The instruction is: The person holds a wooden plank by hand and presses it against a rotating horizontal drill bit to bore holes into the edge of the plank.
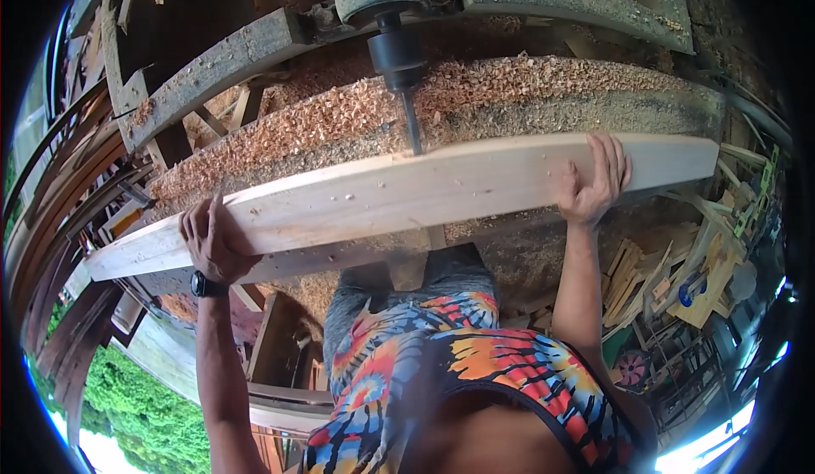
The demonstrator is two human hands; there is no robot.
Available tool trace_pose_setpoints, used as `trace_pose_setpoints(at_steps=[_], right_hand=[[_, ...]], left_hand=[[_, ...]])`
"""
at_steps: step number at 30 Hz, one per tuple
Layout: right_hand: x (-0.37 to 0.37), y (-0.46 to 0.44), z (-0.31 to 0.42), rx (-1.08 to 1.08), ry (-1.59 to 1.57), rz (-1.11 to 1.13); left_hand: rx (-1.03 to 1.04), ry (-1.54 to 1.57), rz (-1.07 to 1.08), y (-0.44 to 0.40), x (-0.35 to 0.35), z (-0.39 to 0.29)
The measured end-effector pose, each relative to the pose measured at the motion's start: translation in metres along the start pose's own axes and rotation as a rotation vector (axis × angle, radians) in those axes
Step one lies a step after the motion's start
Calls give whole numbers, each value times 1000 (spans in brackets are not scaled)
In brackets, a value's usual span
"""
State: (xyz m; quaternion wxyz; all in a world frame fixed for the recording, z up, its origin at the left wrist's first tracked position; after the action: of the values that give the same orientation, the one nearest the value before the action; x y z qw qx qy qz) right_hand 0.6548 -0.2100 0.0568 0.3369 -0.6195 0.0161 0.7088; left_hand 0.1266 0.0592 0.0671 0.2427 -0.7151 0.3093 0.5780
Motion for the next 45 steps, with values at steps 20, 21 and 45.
trace_pose_setpoints(at_steps=[20,21,45], right_hand=[[-10,21,6,26,-3,13],[-8,19,5,23,-7,12],[3,-5,1,-13,-13,-7]], left_hand=[[-19,2,44,7,0,4],[-19,4,41,6,0,4],[-9,-19,-10,-11,-7,-1]])
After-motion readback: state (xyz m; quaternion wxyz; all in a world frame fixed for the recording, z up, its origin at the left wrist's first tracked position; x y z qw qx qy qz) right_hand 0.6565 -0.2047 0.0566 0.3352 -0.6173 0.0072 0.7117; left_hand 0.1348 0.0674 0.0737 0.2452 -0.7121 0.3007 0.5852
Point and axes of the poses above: each hand's wrist, its own y-axis away from the middle knuckle, its own x-axis out of the palm, z = x × y, the point moved 9 cm from there along -y, towards the middle knuckle, and after that the axes turned 6 degrees about -z, right-handed, at the moved point
